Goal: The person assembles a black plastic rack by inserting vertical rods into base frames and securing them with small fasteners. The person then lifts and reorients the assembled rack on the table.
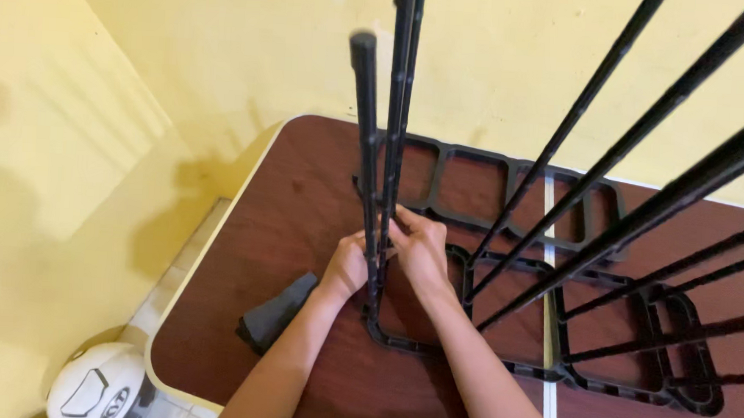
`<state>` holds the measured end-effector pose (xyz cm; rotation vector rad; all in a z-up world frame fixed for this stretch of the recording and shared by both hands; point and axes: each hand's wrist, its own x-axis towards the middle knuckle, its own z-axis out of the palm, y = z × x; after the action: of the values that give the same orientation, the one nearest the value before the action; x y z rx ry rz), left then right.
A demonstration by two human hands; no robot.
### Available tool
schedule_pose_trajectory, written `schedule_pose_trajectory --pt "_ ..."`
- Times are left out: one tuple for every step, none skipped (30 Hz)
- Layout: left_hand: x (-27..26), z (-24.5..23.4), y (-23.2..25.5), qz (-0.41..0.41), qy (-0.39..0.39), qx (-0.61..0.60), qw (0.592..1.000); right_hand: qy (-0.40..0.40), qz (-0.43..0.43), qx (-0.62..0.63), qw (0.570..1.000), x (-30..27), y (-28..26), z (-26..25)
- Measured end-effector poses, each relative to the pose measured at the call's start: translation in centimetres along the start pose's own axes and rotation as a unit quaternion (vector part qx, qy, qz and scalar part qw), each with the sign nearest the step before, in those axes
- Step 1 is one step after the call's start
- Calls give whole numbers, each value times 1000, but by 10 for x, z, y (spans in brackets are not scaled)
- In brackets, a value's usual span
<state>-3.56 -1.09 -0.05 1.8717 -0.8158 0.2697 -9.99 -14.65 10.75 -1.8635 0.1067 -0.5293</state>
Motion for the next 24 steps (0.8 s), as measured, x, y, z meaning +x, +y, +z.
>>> schedule_pose_trajectory --pt "0 0 -2 -72 -22 -13 997 -8 8 21 1000 -1 -3 1" --pt "0 3 -4 -142 -47 -29 988 -13 16 40 999 -3 -5 0" --pt "-2 4 -5 -163 -37 -71 983 -19 24 59 998 -4 -7 1" --pt "-3 6 -4 -182 -29 -114 976 -15 27 44 999 -3 -10 0" --pt "0 7 -4 -202 -20 -157 967 -11 30 29 999 -2 -12 0" --pt "2 8 -4 -122 3 -114 986 -8 34 13 999 -2 -13 0" --pt "3 8 -4 -40 26 -69 996 1 10 2 1000 -1 -13 -1" --pt "1 5 -2 37 49 -22 998 7 -10 -6 1000 -2 -13 0" --pt "2 4 0 -3 37 -9 999 13 -31 -15 999 -2 -13 0" --pt "1 3 1 -46 22 3 999 3 -26 -14 1000 -3 -12 0" --pt "0 3 2 -88 8 15 996 -7 -21 -14 1000 -4 -11 0" --pt "1 2 4 -53 20 16 998 -18 -19 -13 1000 -3 -12 -2" --pt "2 3 7 -17 33 16 999 -19 -22 -27 999 -3 -14 -4" --pt "4 3 7 18 46 16 999 -20 -26 -42 999 -1 -14 -5" --pt "4 3 8 29 56 -3 998 -21 -29 -57 998 0 -15 -6" --pt "3 1 10 40 68 -18 997 -28 -25 -69 997 1 -18 -5" --pt "1 -2 13 51 80 -33 995 -34 -22 -81 996 1 -20 -5" --pt "3 -2 15 9 59 -43 997 -36 -18 -94 995 4 -20 -6" --pt "4 -3 18 -32 38 -53 997 -36 -18 -101 994 6 -20 -7" --pt "3 -4 21 -75 16 -63 995 -36 -17 -108 993 6 -19 -6" --pt "3 -6 25 -36 35 -51 997 -37 -16 -114 993 6 -19 -6" --pt "6 -7 28 2 54 -39 998 -35 -13 -111 993 6 -19 -5" --pt "9 -9 31 41 73 -27 996 -33 -11 -107 994 7 -20 -4" --pt "11 -11 35 46 72 -16 996 -32 -9 -103 994 10 -22 -4"
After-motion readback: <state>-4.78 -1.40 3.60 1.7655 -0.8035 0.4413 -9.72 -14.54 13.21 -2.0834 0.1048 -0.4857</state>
